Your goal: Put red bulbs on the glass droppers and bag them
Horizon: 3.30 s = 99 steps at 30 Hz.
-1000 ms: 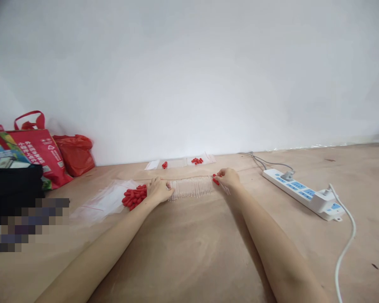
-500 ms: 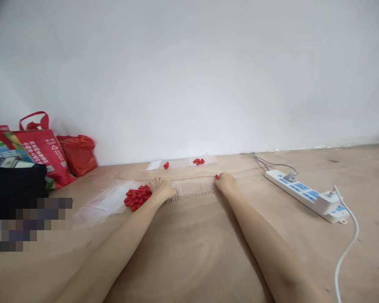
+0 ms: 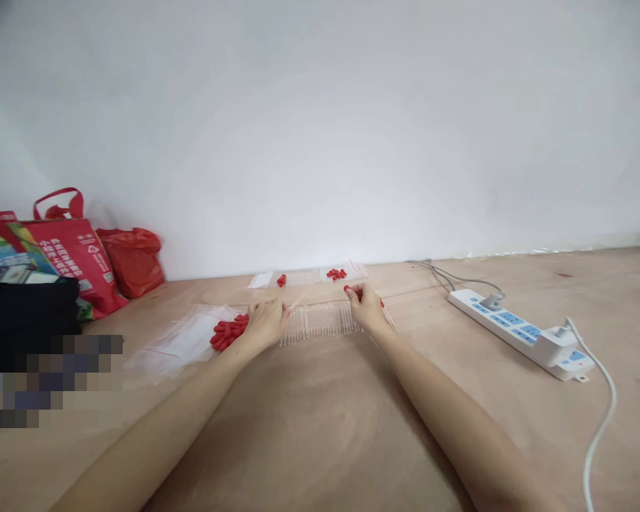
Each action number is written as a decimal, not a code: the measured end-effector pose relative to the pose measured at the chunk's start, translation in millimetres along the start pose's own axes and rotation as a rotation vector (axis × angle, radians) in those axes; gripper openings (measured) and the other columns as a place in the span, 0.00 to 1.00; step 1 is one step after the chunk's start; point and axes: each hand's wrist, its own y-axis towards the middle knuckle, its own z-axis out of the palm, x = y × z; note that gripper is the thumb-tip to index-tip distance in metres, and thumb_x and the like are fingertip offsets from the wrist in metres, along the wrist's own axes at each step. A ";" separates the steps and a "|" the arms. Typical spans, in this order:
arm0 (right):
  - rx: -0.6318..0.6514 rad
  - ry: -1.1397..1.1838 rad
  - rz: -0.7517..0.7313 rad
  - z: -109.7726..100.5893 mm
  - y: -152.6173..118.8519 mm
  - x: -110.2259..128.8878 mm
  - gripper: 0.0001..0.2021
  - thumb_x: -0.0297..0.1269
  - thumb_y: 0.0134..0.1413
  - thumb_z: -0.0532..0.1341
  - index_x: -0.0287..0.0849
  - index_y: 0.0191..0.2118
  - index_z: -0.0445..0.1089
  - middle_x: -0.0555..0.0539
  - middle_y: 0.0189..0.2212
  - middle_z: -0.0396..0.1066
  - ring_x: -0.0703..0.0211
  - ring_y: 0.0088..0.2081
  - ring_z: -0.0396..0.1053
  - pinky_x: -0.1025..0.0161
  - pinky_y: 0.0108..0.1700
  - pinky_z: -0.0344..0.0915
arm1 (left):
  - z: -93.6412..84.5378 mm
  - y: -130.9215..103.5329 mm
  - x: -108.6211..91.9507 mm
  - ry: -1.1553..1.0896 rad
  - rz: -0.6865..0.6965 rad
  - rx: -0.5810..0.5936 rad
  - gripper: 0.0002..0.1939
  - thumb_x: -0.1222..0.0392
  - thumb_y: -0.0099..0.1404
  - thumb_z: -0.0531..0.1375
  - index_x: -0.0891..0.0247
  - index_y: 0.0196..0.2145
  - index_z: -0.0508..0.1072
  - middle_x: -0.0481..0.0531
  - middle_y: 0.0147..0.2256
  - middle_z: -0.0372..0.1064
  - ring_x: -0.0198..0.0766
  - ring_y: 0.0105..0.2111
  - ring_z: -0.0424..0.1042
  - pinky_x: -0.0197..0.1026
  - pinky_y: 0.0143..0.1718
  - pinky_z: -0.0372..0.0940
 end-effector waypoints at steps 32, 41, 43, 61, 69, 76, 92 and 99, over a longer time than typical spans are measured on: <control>0.633 0.477 -0.108 -1.1 -92.9 39.1 0.13 0.47 0.45 0.59 0.41 0.30 0.70 0.47 0.33 0.63 0.62 0.35 0.63 0.61 0.40 0.61 | 35.0 -70.6 32.5 -0.461 0.571 -0.316 0.11 0.65 0.64 0.46 0.63 0.36 0.67 0.51 0.30 0.71 0.38 0.32 0.68 0.42 0.37 0.61; 0.778 0.690 0.114 0.6 -97.7 42.2 0.20 0.53 0.37 0.61 0.41 0.31 0.65 0.53 0.25 0.64 0.67 0.26 0.63 0.65 0.32 0.61 | 38.7 -69.4 34.9 -0.437 0.690 -0.365 0.12 0.65 0.65 0.46 0.62 0.40 0.68 0.52 0.32 0.71 0.36 0.31 0.68 0.41 0.36 0.61; 0.778 0.686 0.112 -0.7 -97.9 42.7 0.20 0.53 0.37 0.62 0.41 0.31 0.66 0.53 0.23 0.64 0.67 0.26 0.63 0.65 0.32 0.61 | 39.3 -69.2 35.7 -0.431 0.708 -0.371 0.12 0.66 0.64 0.47 0.62 0.41 0.68 0.52 0.32 0.71 0.36 0.30 0.68 0.41 0.36 0.61; 0.678 0.466 -0.016 -3.7 -100.2 38.6 0.14 0.48 0.44 0.58 0.41 0.29 0.70 0.52 0.21 0.64 0.66 0.24 0.58 0.67 0.28 0.55 | 42.6 -69.6 39.7 -0.343 0.780 -0.336 0.17 0.70 0.63 0.45 0.62 0.46 0.66 0.53 0.32 0.71 0.35 0.30 0.69 0.40 0.34 0.56; 0.611 0.219 -0.320 -11.2 -101.8 45.1 0.10 0.41 0.51 0.54 0.42 0.29 0.69 0.48 0.25 0.68 0.62 0.28 0.63 0.65 0.32 0.58 | 35.9 -74.2 36.1 -0.282 0.839 -0.411 0.18 0.74 0.61 0.45 0.65 0.45 0.66 0.53 0.31 0.71 0.35 0.28 0.69 0.41 0.33 0.56; 0.543 0.044 -0.568 -15.0 -101.2 46.6 0.12 0.39 0.55 0.49 0.41 0.34 0.68 0.46 0.27 0.67 0.62 0.28 0.63 0.67 0.31 0.59 | 38.0 -78.2 31.4 -0.307 0.845 -0.482 0.15 0.73 0.62 0.46 0.65 0.45 0.64 0.53 0.31 0.72 0.34 0.28 0.70 0.40 0.34 0.57; 0.587 -0.030 -0.754 -12.4 -105.1 40.9 0.10 0.36 0.55 0.51 0.40 0.36 0.66 0.45 0.29 0.68 0.62 0.30 0.65 0.67 0.33 0.61 | 33.1 -78.2 27.5 -0.358 0.918 -0.466 0.14 0.75 0.60 0.47 0.65 0.40 0.64 0.52 0.30 0.73 0.34 0.26 0.69 0.39 0.31 0.56; 0.609 0.087 -0.646 -9.6 -101.1 45.9 0.09 0.36 0.54 0.52 0.40 0.34 0.67 0.45 0.28 0.68 0.63 0.30 0.64 0.66 0.33 0.61 | 35.4 -77.1 27.0 -0.448 0.866 -0.432 0.12 0.72 0.62 0.48 0.64 0.40 0.65 0.52 0.29 0.73 0.33 0.25 0.70 0.39 0.30 0.57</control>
